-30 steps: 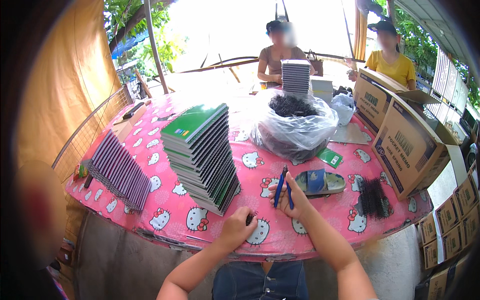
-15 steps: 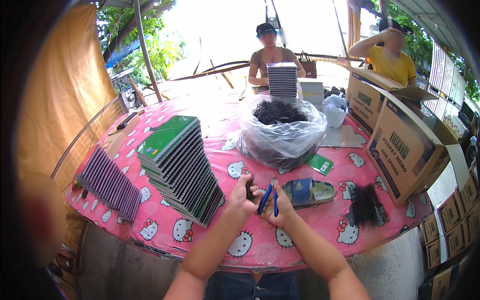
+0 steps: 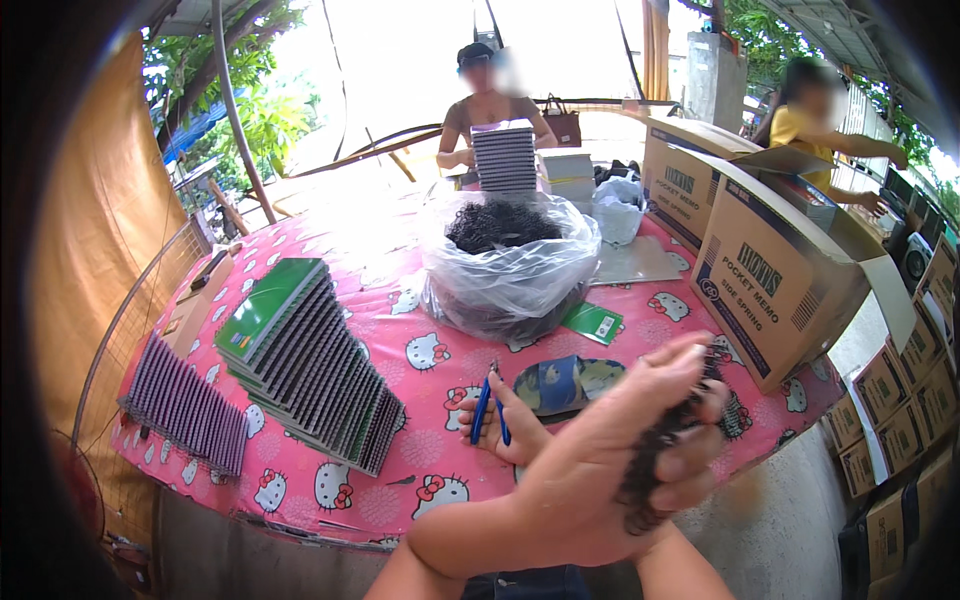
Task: The person assembles spiral notebooks by inserting black plastic spirals into a stack of pre-punched paper and covers using their hands and a pair of pliers to secure the ends.
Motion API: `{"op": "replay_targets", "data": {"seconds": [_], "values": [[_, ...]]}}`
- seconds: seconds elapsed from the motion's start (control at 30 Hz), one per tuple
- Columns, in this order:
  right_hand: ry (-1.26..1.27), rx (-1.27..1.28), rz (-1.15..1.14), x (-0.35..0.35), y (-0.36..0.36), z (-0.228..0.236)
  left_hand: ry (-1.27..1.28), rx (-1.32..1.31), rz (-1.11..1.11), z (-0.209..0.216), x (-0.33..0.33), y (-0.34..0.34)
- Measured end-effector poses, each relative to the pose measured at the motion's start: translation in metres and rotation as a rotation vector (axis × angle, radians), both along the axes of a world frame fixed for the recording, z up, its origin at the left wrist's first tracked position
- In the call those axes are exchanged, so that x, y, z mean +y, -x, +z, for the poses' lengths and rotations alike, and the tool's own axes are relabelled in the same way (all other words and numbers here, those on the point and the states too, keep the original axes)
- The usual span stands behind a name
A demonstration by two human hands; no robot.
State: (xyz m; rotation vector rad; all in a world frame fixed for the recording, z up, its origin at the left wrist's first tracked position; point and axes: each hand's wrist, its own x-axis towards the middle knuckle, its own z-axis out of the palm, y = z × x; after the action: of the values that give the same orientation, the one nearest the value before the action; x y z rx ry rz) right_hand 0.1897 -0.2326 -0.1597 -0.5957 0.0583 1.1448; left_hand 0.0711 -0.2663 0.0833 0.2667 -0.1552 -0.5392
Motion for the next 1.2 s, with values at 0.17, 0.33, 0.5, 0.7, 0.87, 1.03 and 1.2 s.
{"op": "replay_targets", "data": {"seconds": [0.17, 0.33, 0.5, 0.7, 0.87, 1.03, 1.2], "values": [[-0.081, -0.112, -0.123, -0.021, -0.002, 0.005, 0.196, -0.063, 0.203, 0.000, 0.005, -0.015], [-0.121, -0.156, -0.162, -0.005, -0.003, -0.002, 0.259, 0.090, 0.153, -0.025, 0.016, -0.034], [-0.177, -0.244, -0.227, -0.002, -0.007, -0.001, -0.100, -0.319, 1.038, -0.009, 0.018, -0.099], [0.048, -0.095, -0.157, 0.002, 0.010, 0.017, -0.934, -0.462, 1.785, -0.013, 0.123, -0.277], [0.042, -0.069, -0.139, -0.011, -0.002, 0.016, -2.359, -0.216, 0.676, -0.082, 0.149, -0.301], [-0.018, -0.048, -0.110, -0.006, -0.005, 0.004, -2.702, -0.249, 0.636, -0.099, 0.127, -0.233], [0.003, -0.057, -0.096, -0.004, -0.006, 0.002, -2.689, -0.457, 0.783, -0.077, 0.122, -0.179]]}}
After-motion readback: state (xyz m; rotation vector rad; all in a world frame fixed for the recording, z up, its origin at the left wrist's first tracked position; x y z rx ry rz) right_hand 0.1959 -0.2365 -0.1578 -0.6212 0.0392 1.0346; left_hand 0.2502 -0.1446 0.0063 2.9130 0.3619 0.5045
